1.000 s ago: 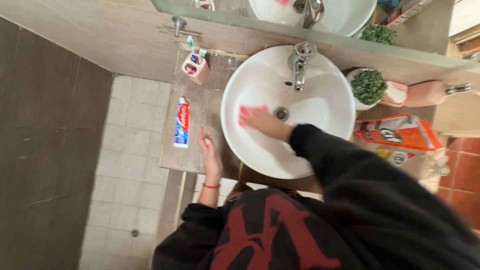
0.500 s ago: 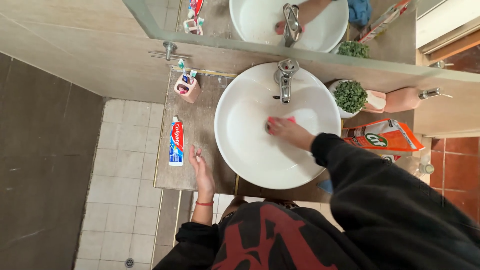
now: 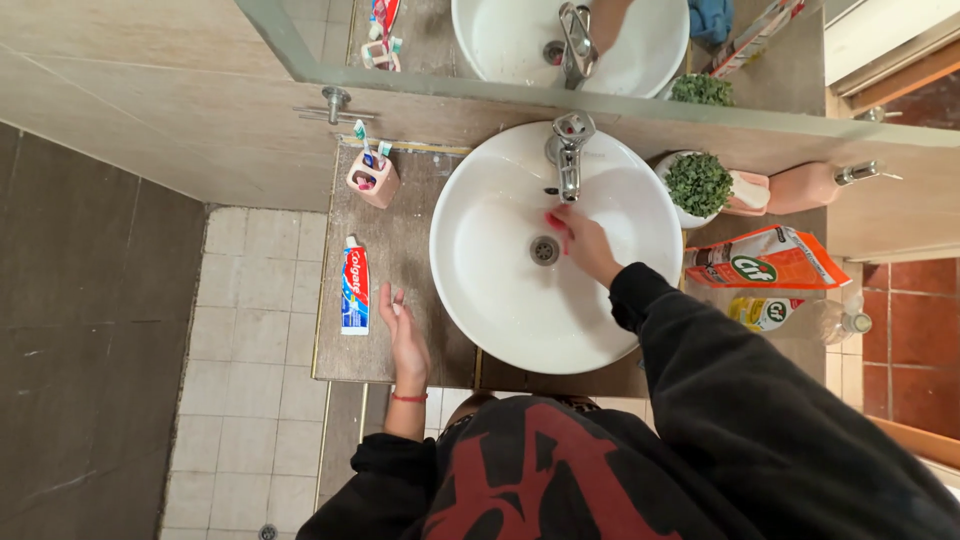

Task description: Cleaning a bathroom sink bowl and faucet using a sponge and a cloth.

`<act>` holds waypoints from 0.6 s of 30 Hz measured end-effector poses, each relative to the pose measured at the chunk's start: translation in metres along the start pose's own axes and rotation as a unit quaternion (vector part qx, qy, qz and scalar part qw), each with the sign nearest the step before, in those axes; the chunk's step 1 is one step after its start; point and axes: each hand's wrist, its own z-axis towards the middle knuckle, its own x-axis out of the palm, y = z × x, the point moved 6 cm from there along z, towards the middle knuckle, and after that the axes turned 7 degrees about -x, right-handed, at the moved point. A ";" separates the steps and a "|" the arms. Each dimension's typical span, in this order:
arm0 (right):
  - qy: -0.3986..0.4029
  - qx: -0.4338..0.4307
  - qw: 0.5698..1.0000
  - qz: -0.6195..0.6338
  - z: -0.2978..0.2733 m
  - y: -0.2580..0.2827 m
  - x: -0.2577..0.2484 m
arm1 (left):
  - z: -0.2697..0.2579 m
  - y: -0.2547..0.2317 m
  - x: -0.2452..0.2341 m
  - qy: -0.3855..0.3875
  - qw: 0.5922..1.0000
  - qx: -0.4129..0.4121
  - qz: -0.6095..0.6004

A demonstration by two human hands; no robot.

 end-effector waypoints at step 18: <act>-0.013 0.164 0.867 0.470 0.030 -0.015 0.010 | 0.002 -0.024 0.023 0.014 0.999 0.010 0.035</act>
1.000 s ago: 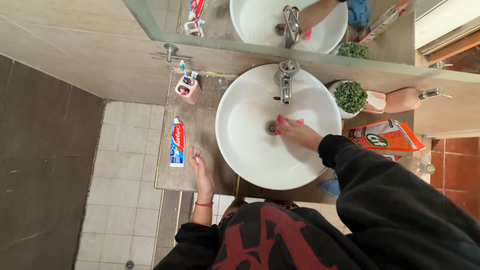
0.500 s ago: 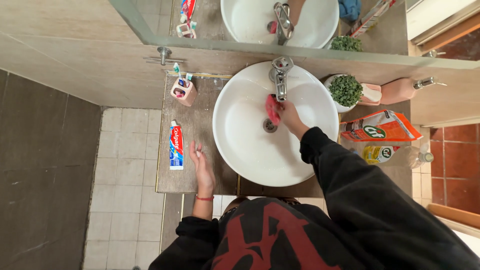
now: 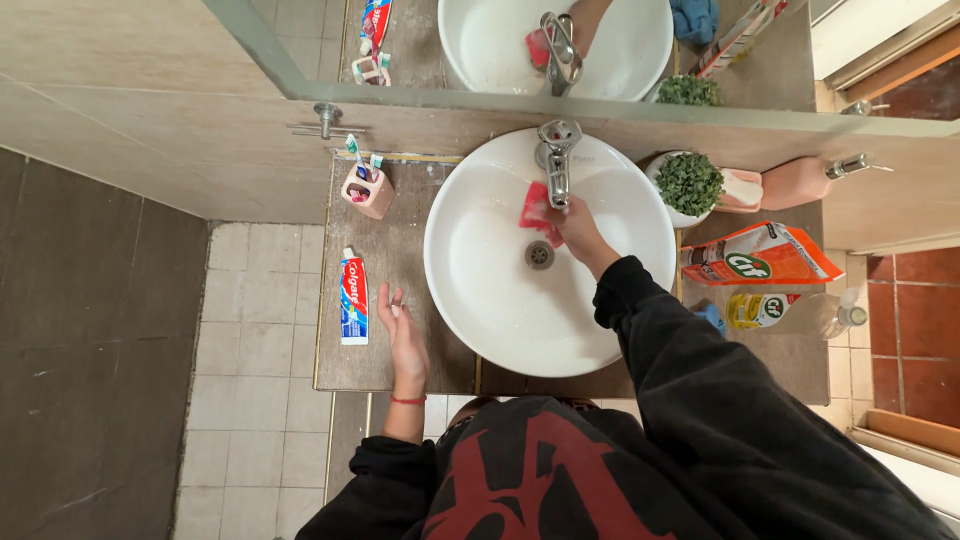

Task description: Cleaning a bathroom sink bowl and faucet using a sponge and a cloth.

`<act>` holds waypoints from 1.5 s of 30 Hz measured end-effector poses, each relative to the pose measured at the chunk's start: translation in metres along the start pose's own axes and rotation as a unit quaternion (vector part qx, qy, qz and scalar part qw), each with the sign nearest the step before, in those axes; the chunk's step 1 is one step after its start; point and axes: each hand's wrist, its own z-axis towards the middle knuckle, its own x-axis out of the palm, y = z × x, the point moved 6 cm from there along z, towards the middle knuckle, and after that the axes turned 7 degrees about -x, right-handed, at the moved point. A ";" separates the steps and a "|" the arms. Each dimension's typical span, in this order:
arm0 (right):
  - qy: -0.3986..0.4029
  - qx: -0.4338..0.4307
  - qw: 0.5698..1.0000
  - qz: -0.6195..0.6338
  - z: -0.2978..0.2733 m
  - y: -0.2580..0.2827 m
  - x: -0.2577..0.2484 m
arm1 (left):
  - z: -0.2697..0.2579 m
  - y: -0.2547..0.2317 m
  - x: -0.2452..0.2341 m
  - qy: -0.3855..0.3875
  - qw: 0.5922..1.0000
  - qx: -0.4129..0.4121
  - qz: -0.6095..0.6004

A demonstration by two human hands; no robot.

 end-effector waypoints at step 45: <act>0.035 -0.042 0.981 -0.188 0.006 0.042 0.009 | -0.033 0.008 0.016 -0.007 1.000 0.018 0.021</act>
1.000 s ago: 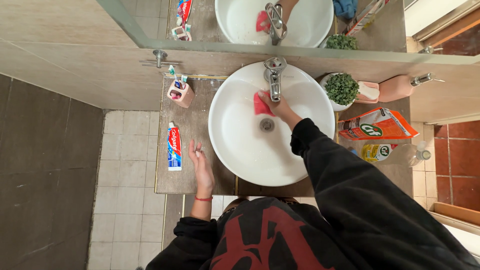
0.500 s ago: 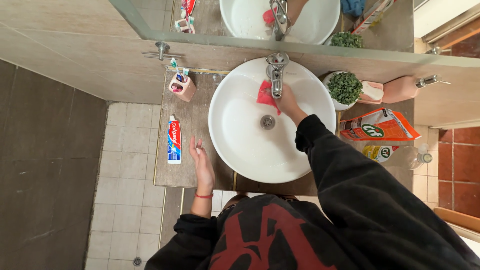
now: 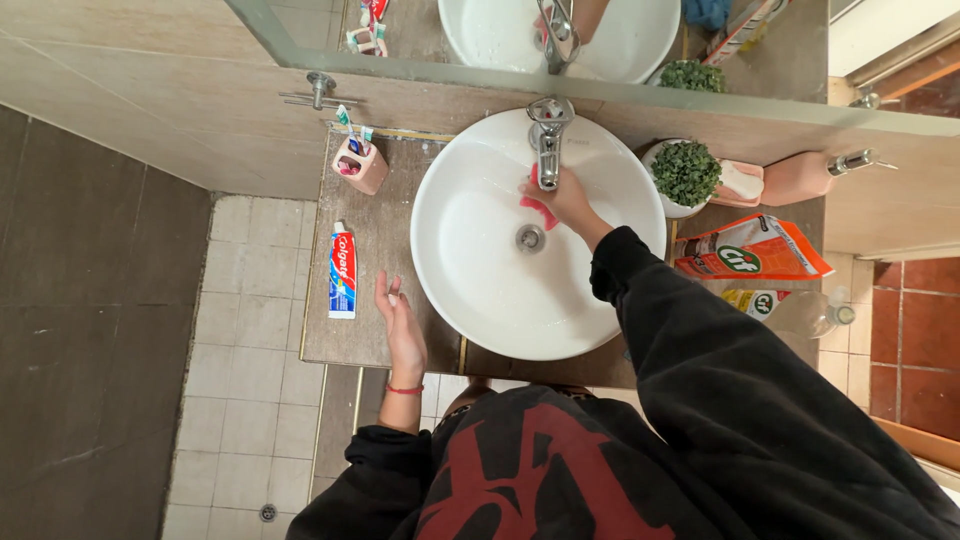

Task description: Cleaning a bathroom sink bowl and faucet using a sponge and a cloth.

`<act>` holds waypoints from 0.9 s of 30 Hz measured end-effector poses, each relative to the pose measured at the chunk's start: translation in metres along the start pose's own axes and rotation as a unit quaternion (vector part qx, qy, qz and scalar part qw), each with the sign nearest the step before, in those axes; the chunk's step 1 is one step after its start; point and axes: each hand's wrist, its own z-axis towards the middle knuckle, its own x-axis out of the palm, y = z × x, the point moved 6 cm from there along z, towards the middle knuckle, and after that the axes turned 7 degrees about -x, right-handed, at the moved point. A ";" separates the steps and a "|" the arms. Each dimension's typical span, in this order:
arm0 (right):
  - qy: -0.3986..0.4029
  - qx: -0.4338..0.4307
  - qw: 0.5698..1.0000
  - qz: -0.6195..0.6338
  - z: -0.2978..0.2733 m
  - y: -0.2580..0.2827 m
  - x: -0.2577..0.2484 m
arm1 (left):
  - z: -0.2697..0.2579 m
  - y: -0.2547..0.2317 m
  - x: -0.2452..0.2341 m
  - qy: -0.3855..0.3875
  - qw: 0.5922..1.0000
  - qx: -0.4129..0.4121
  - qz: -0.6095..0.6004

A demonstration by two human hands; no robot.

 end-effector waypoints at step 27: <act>0.040 -0.044 0.988 0.143 -0.002 0.002 0.007 | 0.056 0.015 0.141 0.110 0.967 0.008 0.229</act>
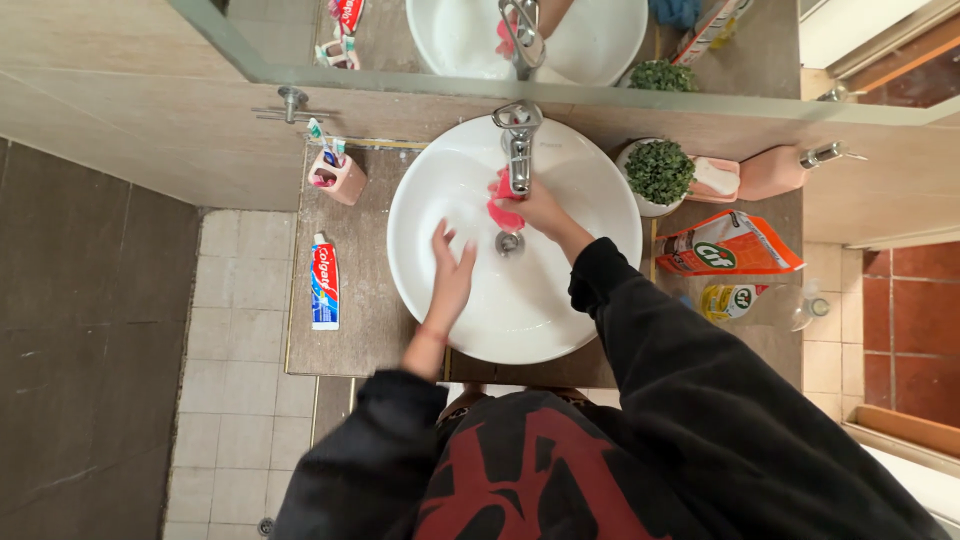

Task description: Cleaning a bathroom sink bowl and faucet using a sponge and a cloth.

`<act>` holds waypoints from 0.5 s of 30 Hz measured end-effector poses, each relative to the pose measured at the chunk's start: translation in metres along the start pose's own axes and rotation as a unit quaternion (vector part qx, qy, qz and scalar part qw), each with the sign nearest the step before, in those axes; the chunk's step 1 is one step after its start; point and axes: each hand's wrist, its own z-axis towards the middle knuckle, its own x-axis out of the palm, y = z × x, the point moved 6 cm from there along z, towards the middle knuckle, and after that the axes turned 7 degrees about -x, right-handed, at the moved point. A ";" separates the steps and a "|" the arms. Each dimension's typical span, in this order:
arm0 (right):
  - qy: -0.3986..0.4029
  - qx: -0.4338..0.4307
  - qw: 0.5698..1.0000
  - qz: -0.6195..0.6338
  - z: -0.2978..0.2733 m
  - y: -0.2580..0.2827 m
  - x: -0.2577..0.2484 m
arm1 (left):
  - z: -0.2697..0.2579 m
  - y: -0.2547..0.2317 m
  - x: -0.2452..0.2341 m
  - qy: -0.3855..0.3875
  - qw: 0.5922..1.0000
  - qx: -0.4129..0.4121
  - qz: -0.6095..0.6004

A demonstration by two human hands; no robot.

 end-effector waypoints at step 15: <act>-0.056 -0.034 0.997 -0.026 -0.025 -0.036 -0.042 | 0.119 0.051 0.088 0.087 0.980 -0.082 -0.162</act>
